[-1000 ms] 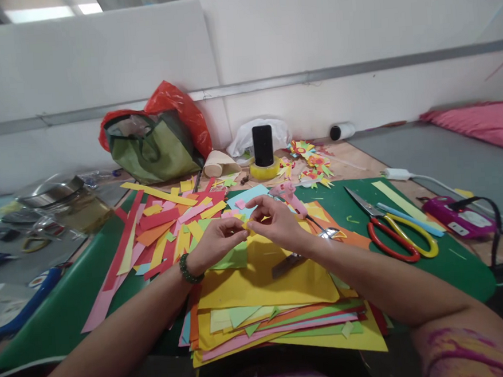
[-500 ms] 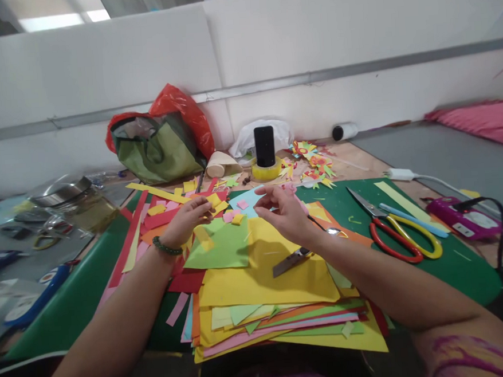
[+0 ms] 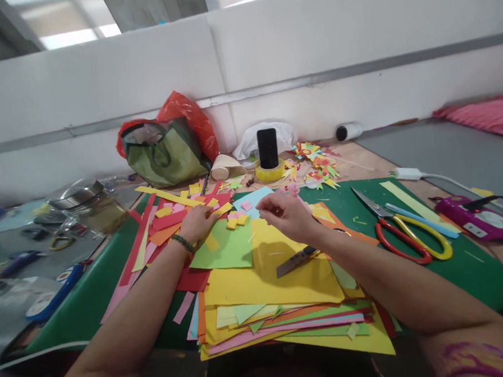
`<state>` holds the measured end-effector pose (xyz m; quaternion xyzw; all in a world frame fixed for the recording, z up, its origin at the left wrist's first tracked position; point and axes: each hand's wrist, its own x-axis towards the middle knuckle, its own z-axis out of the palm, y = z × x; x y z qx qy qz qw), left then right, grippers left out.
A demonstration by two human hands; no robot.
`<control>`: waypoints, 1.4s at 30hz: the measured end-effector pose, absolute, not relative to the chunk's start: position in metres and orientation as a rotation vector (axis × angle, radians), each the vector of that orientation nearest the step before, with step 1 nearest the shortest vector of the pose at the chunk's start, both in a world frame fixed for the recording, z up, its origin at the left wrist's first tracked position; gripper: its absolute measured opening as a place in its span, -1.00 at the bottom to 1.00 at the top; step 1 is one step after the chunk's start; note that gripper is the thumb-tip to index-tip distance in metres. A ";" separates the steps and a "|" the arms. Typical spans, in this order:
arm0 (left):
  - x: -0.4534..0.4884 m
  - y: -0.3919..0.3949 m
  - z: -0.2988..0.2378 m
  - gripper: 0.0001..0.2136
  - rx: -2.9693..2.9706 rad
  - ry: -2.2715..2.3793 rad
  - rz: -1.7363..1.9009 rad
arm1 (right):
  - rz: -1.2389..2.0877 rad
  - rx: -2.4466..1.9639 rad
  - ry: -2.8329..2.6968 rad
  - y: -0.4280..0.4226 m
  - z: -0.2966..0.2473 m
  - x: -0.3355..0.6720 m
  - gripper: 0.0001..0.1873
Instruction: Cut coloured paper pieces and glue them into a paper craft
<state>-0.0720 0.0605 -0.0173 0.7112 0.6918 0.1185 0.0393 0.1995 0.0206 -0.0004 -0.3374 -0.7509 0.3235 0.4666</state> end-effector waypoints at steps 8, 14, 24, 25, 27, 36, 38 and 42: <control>-0.074 0.069 -0.025 -0.79 2.078 2.186 0.357 | 0.721 -0.794 -1.984 0.023 -0.005 0.200 -0.86; -0.078 0.066 -0.016 -0.79 1.972 2.252 0.470 | 0.702 -0.821 -2.033 0.024 -0.008 0.201 -0.86; -0.074 0.049 0.011 -0.76 1.863 1.438 1.061 | 0.388 -1.640 -2.426 0.030 0.025 0.219 -0.53; -0.070 0.045 0.013 -0.73 1.816 1.323 0.988 | 0.329 -1.814 -2.489 0.032 0.030 0.225 -0.49; -0.063 0.037 0.016 -0.70 1.748 1.187 0.858 | 0.251 -2.070 -2.540 0.037 0.038 0.237 -0.45; -0.069 0.050 0.000 -0.79 1.962 1.548 0.687 | 0.271 -2.239 -2.483 0.049 0.042 0.253 -0.42; -0.070 0.053 -0.002 -0.78 2.052 1.594 0.700 | 0.277 -2.221 -2.480 0.047 0.045 0.252 -0.43; -0.064 0.049 0.001 -0.79 2.033 1.523 0.832 | 0.295 -2.114 -2.425 0.037 0.049 0.248 -0.45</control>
